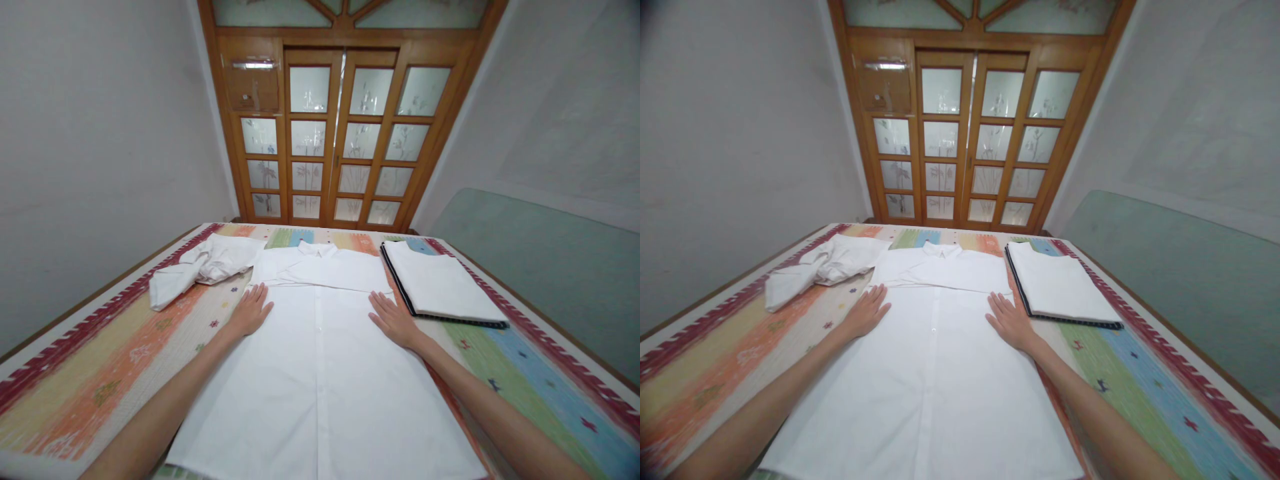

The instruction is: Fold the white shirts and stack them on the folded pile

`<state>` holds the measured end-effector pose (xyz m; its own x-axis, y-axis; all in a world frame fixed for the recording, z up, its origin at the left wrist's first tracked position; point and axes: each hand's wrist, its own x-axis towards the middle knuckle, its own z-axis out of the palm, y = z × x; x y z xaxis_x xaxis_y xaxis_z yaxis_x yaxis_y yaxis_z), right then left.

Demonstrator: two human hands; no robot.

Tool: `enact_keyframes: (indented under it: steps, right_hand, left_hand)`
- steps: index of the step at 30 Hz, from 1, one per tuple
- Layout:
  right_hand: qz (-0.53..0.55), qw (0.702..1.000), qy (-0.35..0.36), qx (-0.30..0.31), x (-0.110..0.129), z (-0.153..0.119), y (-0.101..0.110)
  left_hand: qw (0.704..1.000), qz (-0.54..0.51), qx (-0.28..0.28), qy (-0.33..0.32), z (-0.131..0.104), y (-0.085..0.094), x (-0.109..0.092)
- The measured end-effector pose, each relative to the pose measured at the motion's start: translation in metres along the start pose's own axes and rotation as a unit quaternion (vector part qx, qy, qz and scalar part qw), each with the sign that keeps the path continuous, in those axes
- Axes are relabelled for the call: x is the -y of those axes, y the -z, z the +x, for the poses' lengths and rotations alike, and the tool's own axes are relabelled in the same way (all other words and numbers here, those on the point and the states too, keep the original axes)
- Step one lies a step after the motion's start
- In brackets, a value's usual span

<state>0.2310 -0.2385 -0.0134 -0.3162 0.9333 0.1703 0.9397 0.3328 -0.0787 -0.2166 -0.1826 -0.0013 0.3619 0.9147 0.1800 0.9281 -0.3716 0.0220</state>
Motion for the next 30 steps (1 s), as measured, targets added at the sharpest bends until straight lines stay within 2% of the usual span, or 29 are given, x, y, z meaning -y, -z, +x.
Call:
enact_keyframes:
  steps: [5, 9, 12, 16, 19, 22, 25, 28, 30]
  right_hand:
    - [0.039, 0.997, 0.07, 0.015, 0.034, -0.049, 0.025]
    - [0.096, 0.972, 0.18, 0.117, 0.069, -0.082, 0.056]
    - [0.13, 0.952, 0.219, 0.171, 0.083, -0.078, 0.067]
    - [0.147, 0.971, 0.148, 0.116, 0.091, -0.029, 0.056]
    - [0.129, 0.984, 0.1, 0.07, 0.102, 0.012, 0.038]
    - [0.093, 0.988, 0.102, 0.064, 0.12, 0.03, 0.022]
    - [0.073, 0.983, 0.16, 0.041, 0.134, 0.018, 0.015]
    - [0.085, 0.972, 0.22, 0.025, 0.139, -0.014, 0.019]
    - [0.104, 0.961, 0.252, 0.042, 0.139, -0.038, 0.027]
  left_hand:
    - [0.999, -0.008, 0.007, -0.03, -0.051, 0.008, -0.015]
    - [0.995, -0.022, 0.047, -0.09, -0.088, 0.024, -0.035]
    - [0.983, -0.046, 0.084, -0.158, -0.094, 0.037, -0.052]
    - [0.974, -0.073, 0.108, -0.186, -0.066, 0.045, -0.079]
    - [0.973, -0.084, 0.103, -0.187, -0.04, 0.04, -0.102]
    - [0.972, -0.077, 0.095, -0.199, -0.033, 0.033, -0.12]
    - [0.972, -0.071, 0.077, -0.21, -0.048, 0.028, -0.124]
    - [0.967, -0.08, 0.06, -0.236, -0.074, 0.03, -0.116]
    - [0.961, -0.091, 0.057, -0.253, -0.092, 0.035, -0.109]
